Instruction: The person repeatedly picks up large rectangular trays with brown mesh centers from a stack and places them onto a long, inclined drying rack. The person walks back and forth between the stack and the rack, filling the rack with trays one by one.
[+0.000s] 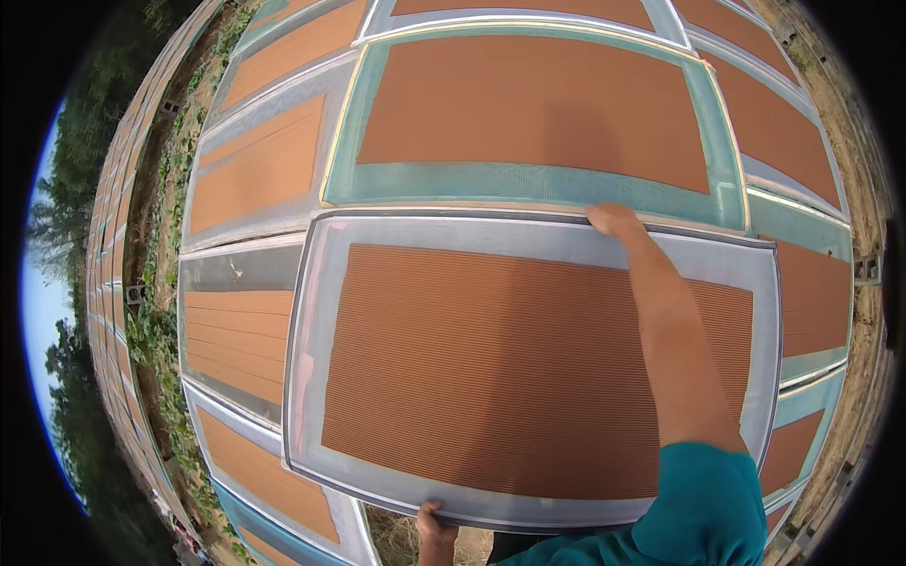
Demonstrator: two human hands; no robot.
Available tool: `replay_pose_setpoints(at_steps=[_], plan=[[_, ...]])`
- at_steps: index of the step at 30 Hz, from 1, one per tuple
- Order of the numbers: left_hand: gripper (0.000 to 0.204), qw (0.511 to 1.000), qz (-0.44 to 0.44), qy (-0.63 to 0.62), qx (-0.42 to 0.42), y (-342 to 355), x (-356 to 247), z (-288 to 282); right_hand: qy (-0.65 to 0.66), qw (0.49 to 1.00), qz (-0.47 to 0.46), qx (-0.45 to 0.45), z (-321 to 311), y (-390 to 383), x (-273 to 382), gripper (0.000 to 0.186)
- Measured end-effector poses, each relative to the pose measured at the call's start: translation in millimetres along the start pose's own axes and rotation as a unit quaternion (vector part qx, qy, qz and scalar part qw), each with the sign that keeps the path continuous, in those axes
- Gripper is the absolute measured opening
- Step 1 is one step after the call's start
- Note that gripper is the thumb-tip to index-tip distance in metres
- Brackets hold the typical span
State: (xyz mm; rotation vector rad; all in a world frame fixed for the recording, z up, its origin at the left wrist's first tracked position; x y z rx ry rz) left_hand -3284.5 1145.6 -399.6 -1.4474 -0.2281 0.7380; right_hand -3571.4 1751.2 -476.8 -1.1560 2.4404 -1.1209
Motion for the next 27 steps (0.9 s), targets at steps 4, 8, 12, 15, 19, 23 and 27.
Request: replay_pose_setpoints(at_steps=[4, 8, 12, 15, 19, 23, 27], plan=[[0.045, 0.998, -0.033, -0.017, -0.054, 18.6, 6.3, -14.9, -0.073, 0.996, -0.035, 0.023, -8.8, -14.4, 18.3, 0.051], [0.050, 0.998, -0.040, -0.019, -0.048, 17.9, 4.1, 9.4, 0.005, 0.998, 0.025, -0.051, 9.0, 10.1, 2.3, 0.051], [0.048, 0.994, -0.042, -0.041, -0.095, 36.0, 12.0, -8.7, -0.002, 0.996, 0.021, -0.092, 6.3, -12.1, 10.7, 0.055], [0.045, 0.992, -0.063, -0.056, -0.088, 49.5, 15.3, -10.5, -0.003, 0.988, 0.008, -0.154, 11.6, -15.1, 11.4, 0.055], [0.042, 0.993, -0.053, -0.063, -0.082, 67.8, 18.7, -10.0, -0.024, 0.969, -0.004, -0.247, 18.8, -9.8, 1.8, 0.052], [0.044, 0.995, -0.052, -0.069, -0.043, 70.9, 23.1, -23.7, -0.020, 0.986, 0.011, -0.168, -4.1, -38.3, 6.5, 0.051], [0.044, 0.996, -0.046, -0.063, -0.040, 53.6, 27.9, -41.8, -0.092, 0.986, -0.018, -0.136, -34.5, -94.7, 21.4, 0.052]])
Point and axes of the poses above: each hand's wrist, its own y-axis towards the middle knuckle, its own z-axis out of the palm, x = y × z, the point moved 4 cm from there along y, towards the middle knuckle, and after that the axes turned 4 degrees about x, right-handed, at the moved point
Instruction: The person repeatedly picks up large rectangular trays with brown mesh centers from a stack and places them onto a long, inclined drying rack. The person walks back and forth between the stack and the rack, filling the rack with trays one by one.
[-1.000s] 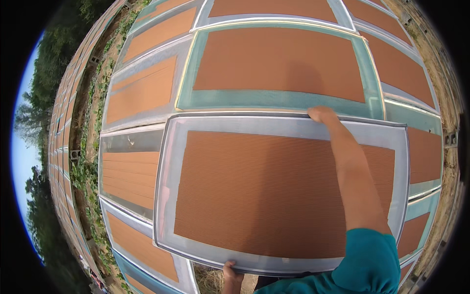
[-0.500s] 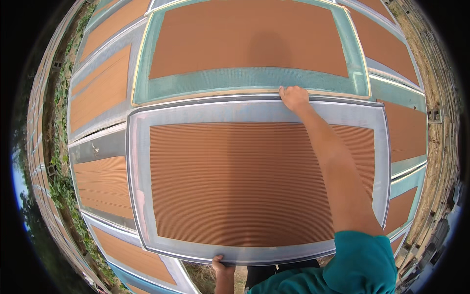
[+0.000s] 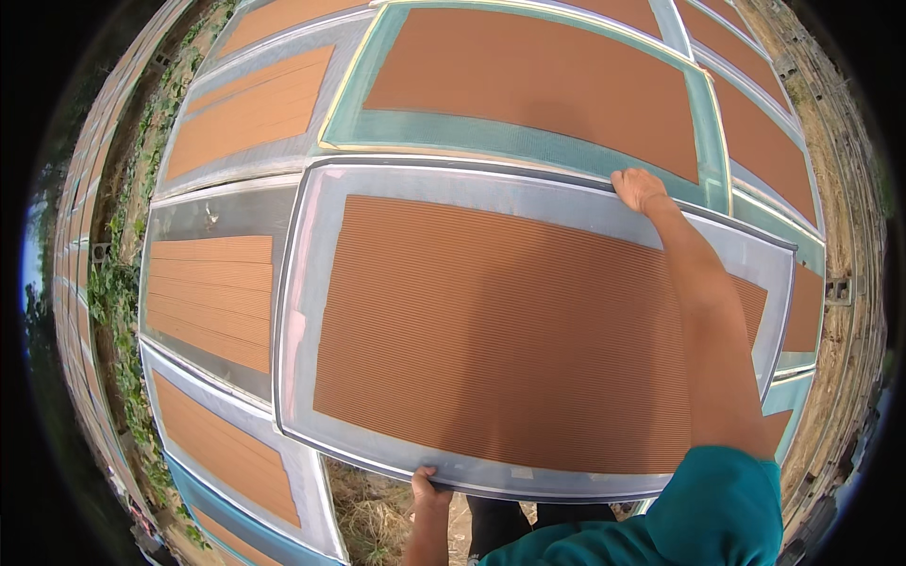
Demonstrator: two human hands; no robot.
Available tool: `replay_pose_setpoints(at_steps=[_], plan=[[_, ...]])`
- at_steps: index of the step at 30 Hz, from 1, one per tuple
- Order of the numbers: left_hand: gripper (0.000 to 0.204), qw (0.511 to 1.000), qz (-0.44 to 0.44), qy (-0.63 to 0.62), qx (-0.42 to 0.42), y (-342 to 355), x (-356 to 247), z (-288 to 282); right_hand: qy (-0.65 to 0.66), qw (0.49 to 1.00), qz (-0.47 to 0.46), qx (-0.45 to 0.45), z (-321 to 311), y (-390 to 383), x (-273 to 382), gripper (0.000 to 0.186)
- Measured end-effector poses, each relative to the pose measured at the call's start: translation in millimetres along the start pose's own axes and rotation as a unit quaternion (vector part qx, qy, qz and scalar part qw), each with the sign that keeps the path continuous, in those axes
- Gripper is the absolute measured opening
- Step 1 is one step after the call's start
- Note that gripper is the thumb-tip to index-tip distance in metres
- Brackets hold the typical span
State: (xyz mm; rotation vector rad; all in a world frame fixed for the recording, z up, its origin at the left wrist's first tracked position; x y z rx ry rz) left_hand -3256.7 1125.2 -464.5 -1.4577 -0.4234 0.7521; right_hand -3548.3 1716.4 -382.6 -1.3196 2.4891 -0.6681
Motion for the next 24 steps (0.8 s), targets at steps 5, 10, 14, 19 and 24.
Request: replay_pose_setpoints(at_steps=[5, 10, 14, 19, 24], plan=[[0.047, 0.999, -0.036, -0.011, 0.013, -84.1, 18.4, -59.1, 0.002, 1.000, -0.001, 0.022, -8.2, -49.0, 3.6, 0.051], [0.048, 0.994, -0.047, 0.030, 0.095, -112.6, 39.8, -183.2, 0.019, 0.999, -0.047, 0.017, -5.7, -148.7, 25.9, 0.050], [0.049, 0.993, -0.038, -0.011, 0.110, -124.6, 20.3, -175.7, 0.022, 0.998, -0.018, -0.056, -32.0, -224.6, 28.3, 0.050], [0.045, 0.984, -0.052, -0.049, 0.164, -123.5, 35.5, -225.0, -0.002, 0.990, -0.009, -0.138, -77.6, -328.3, 26.1, 0.050], [0.045, 0.985, -0.061, -0.059, 0.153, -133.0, 72.2, -274.8, -0.025, 0.984, -0.007, -0.178, -66.2, -411.2, 21.6, 0.056]])
Point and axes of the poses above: each hand's wrist, its own y-axis towards the middle knuckle, its own z-axis out of the palm, x = y × z, the point moved 4 cm from there along y, towards the middle knuckle, and after that the axes turned 4 degrees about x, right-handed, at the moved point
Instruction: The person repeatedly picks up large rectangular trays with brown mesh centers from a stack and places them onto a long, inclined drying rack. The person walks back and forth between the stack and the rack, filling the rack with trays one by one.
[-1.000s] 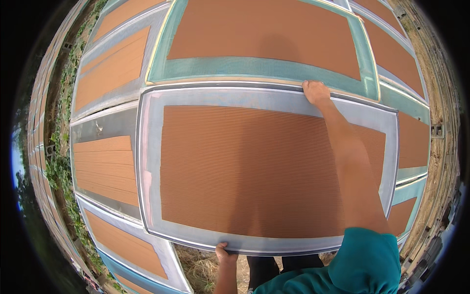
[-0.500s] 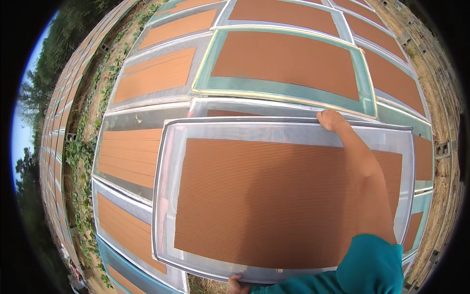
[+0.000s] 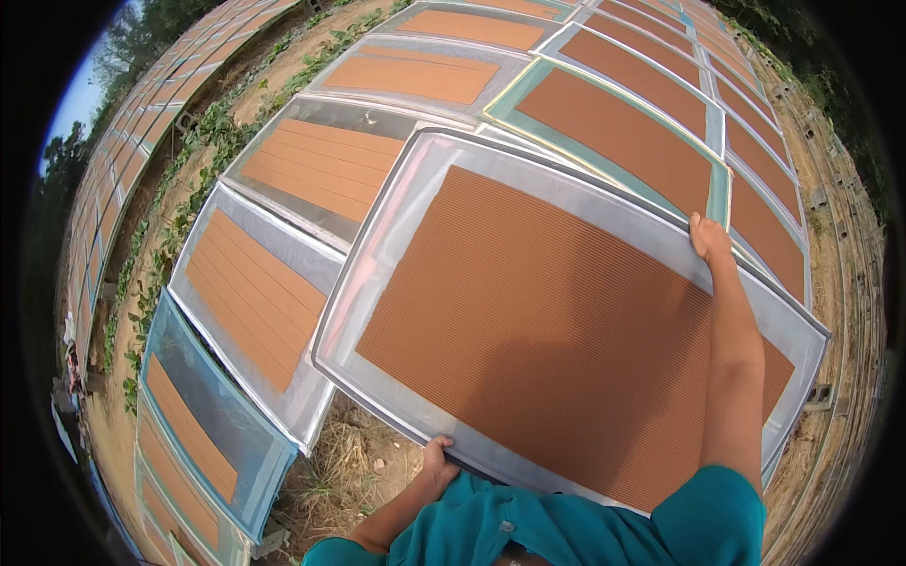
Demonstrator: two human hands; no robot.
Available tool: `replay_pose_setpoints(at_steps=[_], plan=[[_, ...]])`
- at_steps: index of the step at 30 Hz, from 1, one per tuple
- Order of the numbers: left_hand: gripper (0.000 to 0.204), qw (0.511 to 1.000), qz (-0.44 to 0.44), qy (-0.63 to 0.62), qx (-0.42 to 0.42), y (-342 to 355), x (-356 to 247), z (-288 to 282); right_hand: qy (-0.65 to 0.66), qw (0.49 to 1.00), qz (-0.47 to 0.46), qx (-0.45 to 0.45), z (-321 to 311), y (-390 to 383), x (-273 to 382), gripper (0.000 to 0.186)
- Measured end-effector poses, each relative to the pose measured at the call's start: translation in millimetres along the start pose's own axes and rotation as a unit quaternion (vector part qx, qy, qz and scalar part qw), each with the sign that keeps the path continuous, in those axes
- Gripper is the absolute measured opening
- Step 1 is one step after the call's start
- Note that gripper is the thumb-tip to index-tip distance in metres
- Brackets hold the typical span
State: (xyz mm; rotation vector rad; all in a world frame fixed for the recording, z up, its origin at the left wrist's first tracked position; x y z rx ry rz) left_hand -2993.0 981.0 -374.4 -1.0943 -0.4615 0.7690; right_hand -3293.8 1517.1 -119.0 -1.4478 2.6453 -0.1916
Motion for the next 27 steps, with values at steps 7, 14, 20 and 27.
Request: replay_pose_setpoints(at_steps=[7, 14, 20, 27], plan=[[0.044, 0.997, -0.007, -0.048, -0.067, -50.9, 53.5, -163.5, 0.033, 0.996, -0.040, 0.072, 133.1, -110.8, 0.6, 0.064], [0.045, 0.980, 0.004, -0.021, -0.197, -137.6, 52.6, -242.5, 0.023, 0.981, -0.060, 0.185, 251.6, -190.7, 14.4, 0.063], [0.036, 0.975, 0.053, 0.021, -0.216, -109.0, 12.2, -280.1, 0.037, 0.982, -0.048, 0.180, 285.6, -209.5, 33.0, 0.065], [0.033, 0.970, 0.048, 0.047, -0.235, -45.7, -32.4, -331.9, 0.071, 0.973, -0.013, 0.220, 367.0, -235.4, 41.1, 0.066]])
Point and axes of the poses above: each hand's wrist, its own y-axis towards the middle knuckle, its own z-axis out of the palm, x = y × z, the point moved 4 cm from there along y, towards the middle knuckle, and after that the axes turned 4 degrees about x, right-handed, at the moved point
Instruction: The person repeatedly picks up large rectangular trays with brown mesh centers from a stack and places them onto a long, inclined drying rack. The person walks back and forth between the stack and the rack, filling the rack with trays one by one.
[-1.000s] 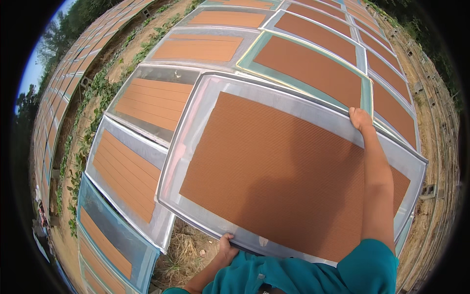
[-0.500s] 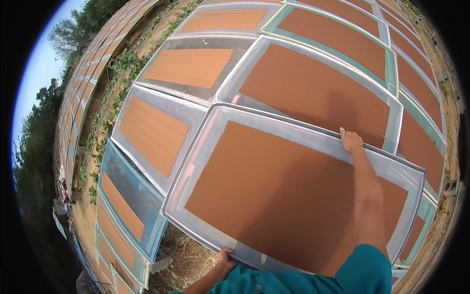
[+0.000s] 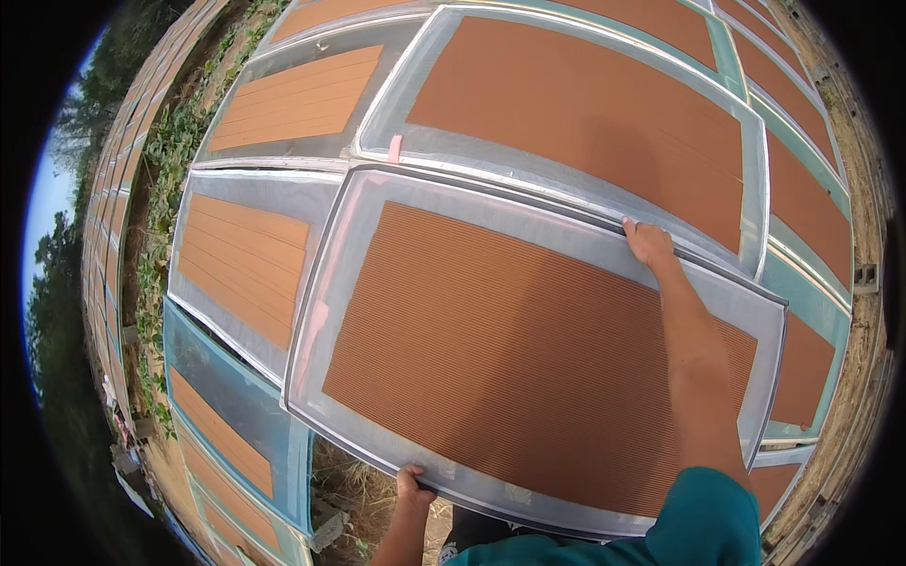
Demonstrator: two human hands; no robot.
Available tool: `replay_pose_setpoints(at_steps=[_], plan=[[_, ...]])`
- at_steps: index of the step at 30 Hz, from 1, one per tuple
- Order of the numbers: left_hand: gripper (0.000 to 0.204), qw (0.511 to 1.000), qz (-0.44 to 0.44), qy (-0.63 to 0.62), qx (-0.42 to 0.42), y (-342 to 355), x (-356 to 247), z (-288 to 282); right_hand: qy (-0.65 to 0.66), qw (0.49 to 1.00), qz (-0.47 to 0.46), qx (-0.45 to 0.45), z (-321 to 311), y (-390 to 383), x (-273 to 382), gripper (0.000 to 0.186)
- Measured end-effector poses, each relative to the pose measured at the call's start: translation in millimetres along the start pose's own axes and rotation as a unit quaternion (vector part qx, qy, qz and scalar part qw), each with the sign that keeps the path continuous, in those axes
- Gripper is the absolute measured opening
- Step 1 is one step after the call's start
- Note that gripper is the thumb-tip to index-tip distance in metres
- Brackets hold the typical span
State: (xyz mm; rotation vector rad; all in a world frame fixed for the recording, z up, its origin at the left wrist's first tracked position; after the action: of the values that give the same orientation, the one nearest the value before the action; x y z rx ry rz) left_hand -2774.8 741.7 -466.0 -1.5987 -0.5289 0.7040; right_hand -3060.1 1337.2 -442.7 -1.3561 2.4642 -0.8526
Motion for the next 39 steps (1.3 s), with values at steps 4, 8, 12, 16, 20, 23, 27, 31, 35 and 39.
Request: replay_pose_setpoints(at_steps=[4, 8, 12, 16, 20, 23, 27, 31, 35, 39], plan=[[0.039, 1.000, -0.004, 0.002, 0.001, 11.8, 8.3, -4.0, 0.008, 1.000, 0.020, 0.006, 34.6, 22.2, -4.8, 0.066], [0.038, 1.000, -0.002, 0.030, 0.003, 24.6, 12.1, 18.2, 0.008, 1.000, 0.019, -0.019, 52.2, 38.5, -13.0, 0.064], [0.047, 1.000, -0.013, 0.028, -0.005, 33.7, 17.3, 20.5, 0.037, 0.998, 0.004, -0.045, 41.8, 23.9, -8.9, 0.059], [0.053, 0.999, -0.018, 0.030, 0.015, 47.1, 19.0, 16.9, -0.028, 0.990, 0.008, -0.139, 53.9, 17.4, -21.4, 0.060], [0.054, 0.999, 0.035, 0.034, 0.015, 40.4, 17.3, 0.9, -0.020, 0.994, 0.008, -0.107, 19.8, -20.7, -11.7, 0.066], [0.053, 0.998, 0.032, 0.015, 0.044, -7.7, 18.9, -17.1, 0.013, 0.999, -0.006, -0.031, -20.9, -56.2, -1.8, 0.069], [0.045, 0.999, 0.016, 0.037, 0.020, -100.0, 11.6, -56.3, 0.127, 0.992, 0.001, -0.024, -34.2, -101.3, -24.3, 0.077], [0.039, 0.990, 0.021, 0.024, 0.139, -135.3, 4.5, -103.5, 0.132, 0.989, -0.023, -0.065, -42.2, -168.7, -22.0, 0.070], [0.031, 0.985, 0.009, 0.050, 0.163, -109.8, -6.4, -135.9, 0.071, 0.984, 0.006, -0.164, -68.5, -262.4, -13.8, 0.074], [0.026, 0.971, -0.016, 0.041, 0.235, -110.0, -5.8, -153.5, 0.019, 0.971, 0.023, -0.235, -102.5, -356.5, -8.8, 0.071]])
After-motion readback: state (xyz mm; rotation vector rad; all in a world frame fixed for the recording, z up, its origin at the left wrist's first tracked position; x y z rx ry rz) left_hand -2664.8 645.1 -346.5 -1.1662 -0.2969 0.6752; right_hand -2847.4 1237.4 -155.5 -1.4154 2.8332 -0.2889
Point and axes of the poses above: each hand's wrist, its own y-axis towards the middle knuckle, its own z-axis out of the palm, x = y × z, the point moved 4 cm from there along y, towards the middle knuckle, and after that the axes turned 4 degrees about x, right-handed, at the moved point
